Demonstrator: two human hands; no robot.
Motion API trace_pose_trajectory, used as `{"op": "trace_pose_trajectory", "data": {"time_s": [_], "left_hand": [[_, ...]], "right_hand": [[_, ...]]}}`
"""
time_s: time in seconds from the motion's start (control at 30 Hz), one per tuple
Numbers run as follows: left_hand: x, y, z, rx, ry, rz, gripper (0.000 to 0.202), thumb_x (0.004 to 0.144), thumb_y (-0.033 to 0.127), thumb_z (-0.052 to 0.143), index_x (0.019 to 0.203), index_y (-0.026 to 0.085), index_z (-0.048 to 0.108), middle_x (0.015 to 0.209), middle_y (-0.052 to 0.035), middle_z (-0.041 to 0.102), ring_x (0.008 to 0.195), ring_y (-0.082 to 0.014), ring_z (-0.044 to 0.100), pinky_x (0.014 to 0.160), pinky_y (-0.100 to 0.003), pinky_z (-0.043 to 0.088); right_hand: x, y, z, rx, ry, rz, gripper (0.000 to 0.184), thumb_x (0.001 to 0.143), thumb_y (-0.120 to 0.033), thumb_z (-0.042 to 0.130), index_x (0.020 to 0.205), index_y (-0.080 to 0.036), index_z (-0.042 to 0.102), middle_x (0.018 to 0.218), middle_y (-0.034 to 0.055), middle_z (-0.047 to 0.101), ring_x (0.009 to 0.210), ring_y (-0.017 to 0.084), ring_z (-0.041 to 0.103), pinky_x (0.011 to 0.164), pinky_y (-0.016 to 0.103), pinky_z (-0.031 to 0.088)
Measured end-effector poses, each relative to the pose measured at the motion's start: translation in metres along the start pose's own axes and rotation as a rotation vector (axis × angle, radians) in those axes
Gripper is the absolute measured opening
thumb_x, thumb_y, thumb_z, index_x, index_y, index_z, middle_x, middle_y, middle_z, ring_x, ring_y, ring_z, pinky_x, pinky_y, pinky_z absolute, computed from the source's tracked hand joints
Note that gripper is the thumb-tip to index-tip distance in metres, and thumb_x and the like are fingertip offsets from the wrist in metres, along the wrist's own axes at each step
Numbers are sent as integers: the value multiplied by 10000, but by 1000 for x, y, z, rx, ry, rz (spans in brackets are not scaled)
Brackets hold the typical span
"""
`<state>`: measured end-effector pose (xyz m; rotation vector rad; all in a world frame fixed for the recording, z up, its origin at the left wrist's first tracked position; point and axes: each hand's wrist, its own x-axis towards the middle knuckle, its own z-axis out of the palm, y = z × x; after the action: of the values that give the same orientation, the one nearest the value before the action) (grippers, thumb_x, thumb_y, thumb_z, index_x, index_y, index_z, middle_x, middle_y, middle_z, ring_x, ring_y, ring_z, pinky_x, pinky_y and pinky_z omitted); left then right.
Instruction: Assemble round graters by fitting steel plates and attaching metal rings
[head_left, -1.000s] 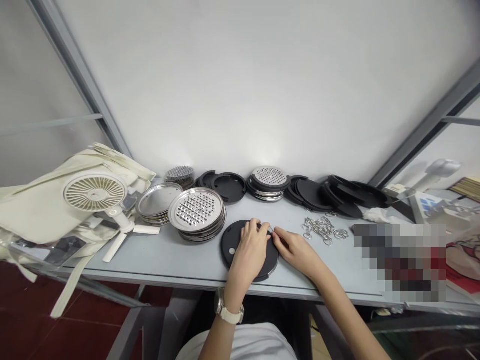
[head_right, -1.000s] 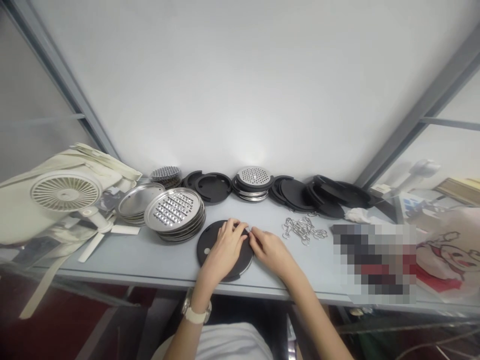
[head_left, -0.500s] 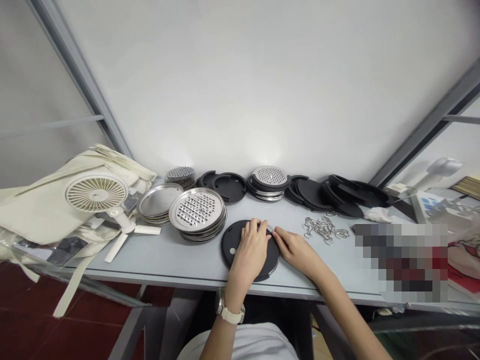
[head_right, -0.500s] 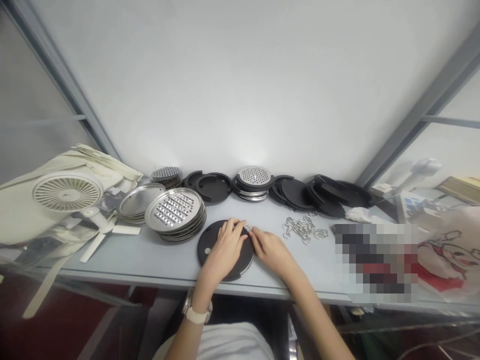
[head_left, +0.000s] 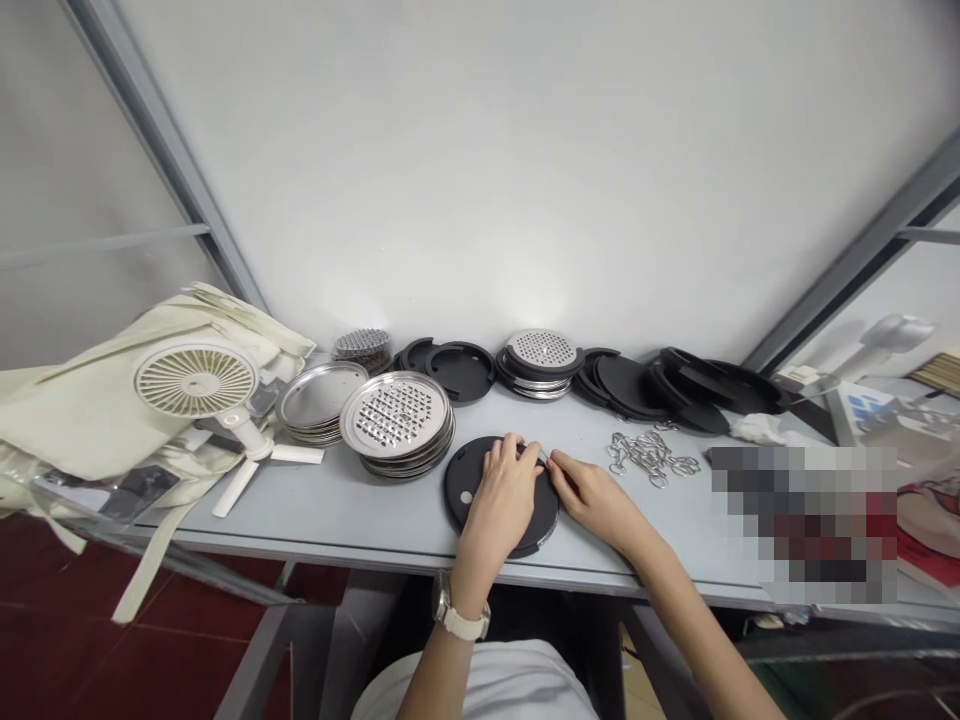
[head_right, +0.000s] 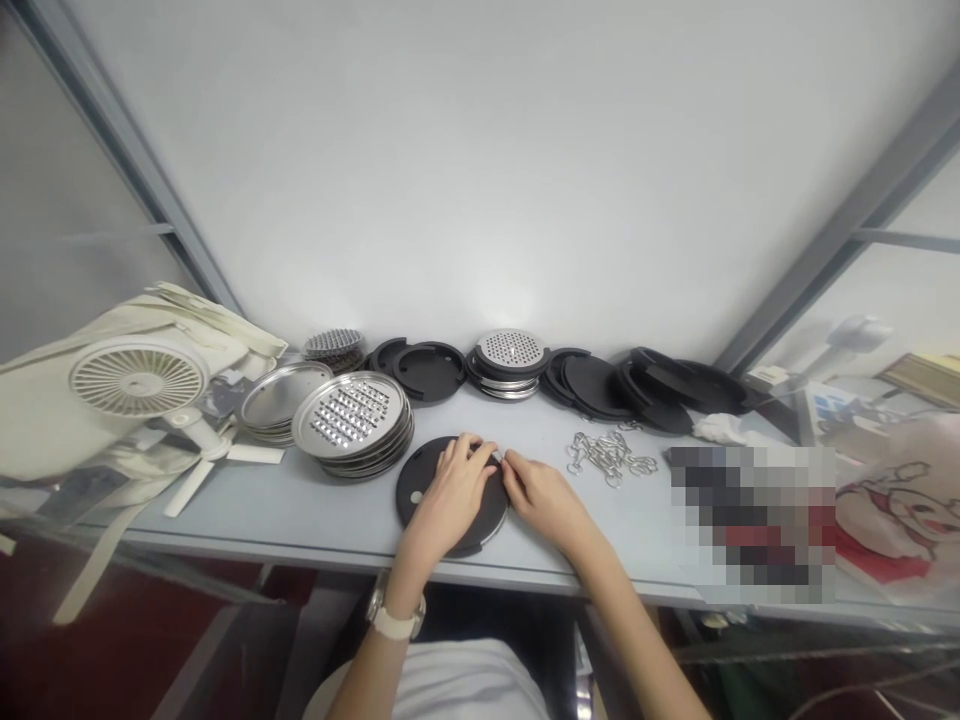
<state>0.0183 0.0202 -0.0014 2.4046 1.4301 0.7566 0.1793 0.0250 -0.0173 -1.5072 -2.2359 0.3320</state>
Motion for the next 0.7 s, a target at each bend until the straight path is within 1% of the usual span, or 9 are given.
{"op": "trace_pose_trajectory", "data": {"time_s": [0.27, 0.5, 0.7], "left_hand": [[-1, 1, -2, -18, -11, 8, 227, 955, 171, 368, 1134, 230, 495, 1109, -39, 513, 988, -210, 471, 866, -355, 408], [0, 2, -3, -19, -24, 3, 217, 958, 173, 362, 1118, 231, 497, 1104, -35, 521, 983, -204, 472, 861, -348, 404], [0, 2, -4, -12, -18, 1, 212, 957, 176, 369, 1120, 229, 494, 1103, -34, 519, 978, -201, 468, 869, -346, 400]], "right_hand": [[0, 2, 0, -67, 25, 4, 243, 962, -295, 272, 790, -229, 431, 614, 5, 565, 543, 173, 550, 540, 253, 331], [0, 1, 1, -94, 45, 2, 245, 963, -298, 269, 795, -230, 433, 635, 17, 594, 571, 186, 582, 547, 254, 342], [1, 1, 1, -100, 67, 12, 237, 955, -301, 288, 788, -231, 441, 623, 14, 597, 562, 184, 583, 538, 248, 338]]}}
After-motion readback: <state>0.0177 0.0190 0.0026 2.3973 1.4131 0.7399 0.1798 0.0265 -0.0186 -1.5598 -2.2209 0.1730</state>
